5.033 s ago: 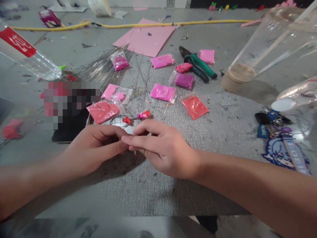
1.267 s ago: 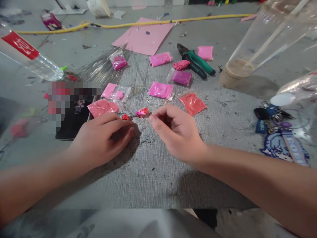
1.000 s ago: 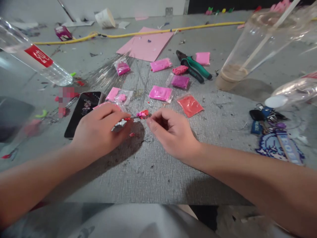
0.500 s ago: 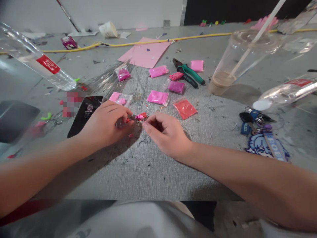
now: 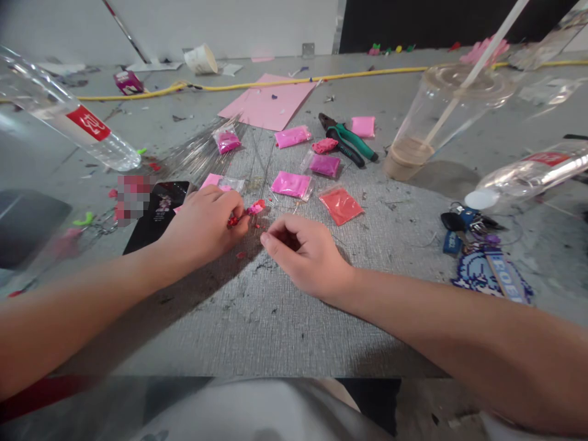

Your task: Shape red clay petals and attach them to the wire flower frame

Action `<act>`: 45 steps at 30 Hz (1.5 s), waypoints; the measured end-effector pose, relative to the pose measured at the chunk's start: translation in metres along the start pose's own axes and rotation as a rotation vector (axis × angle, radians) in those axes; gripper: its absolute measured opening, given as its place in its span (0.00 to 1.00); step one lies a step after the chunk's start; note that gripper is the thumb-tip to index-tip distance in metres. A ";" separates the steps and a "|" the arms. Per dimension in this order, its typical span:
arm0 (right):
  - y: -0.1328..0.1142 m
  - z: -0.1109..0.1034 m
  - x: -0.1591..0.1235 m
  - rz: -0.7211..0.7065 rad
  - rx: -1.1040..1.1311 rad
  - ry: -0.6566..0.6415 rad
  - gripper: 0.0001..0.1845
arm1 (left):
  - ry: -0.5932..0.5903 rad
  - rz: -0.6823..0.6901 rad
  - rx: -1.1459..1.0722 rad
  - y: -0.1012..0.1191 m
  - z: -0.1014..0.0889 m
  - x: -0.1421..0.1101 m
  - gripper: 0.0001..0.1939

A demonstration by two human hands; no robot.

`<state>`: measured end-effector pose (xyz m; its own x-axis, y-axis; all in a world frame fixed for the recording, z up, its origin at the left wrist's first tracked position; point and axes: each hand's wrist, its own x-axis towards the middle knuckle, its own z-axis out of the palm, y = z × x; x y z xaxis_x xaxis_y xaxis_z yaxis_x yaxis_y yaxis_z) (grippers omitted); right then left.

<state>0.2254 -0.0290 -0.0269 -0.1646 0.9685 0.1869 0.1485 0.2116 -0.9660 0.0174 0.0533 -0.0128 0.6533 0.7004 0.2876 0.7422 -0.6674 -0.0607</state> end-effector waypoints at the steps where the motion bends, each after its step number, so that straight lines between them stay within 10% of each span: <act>1: 0.000 0.000 0.000 0.003 0.007 -0.003 0.10 | 0.013 -0.003 0.012 0.000 0.000 0.001 0.05; 13: 0.000 0.000 -0.001 -0.011 -0.012 -0.009 0.09 | 0.027 0.201 -0.178 0.004 -0.007 -0.009 0.11; 34: -0.001 0.001 0.000 0.000 -0.016 -0.020 0.10 | -0.085 0.201 -0.017 0.002 -0.013 -0.002 0.12; 45: -0.001 0.001 -0.001 -0.008 0.020 0.012 0.09 | -0.049 0.125 -0.285 -0.001 -0.020 0.006 0.10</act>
<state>0.2245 -0.0304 -0.0265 -0.1539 0.9683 0.1969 0.1273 0.2170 -0.9678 0.0175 0.0526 0.0077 0.7486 0.6149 0.2480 0.5881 -0.7885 0.1797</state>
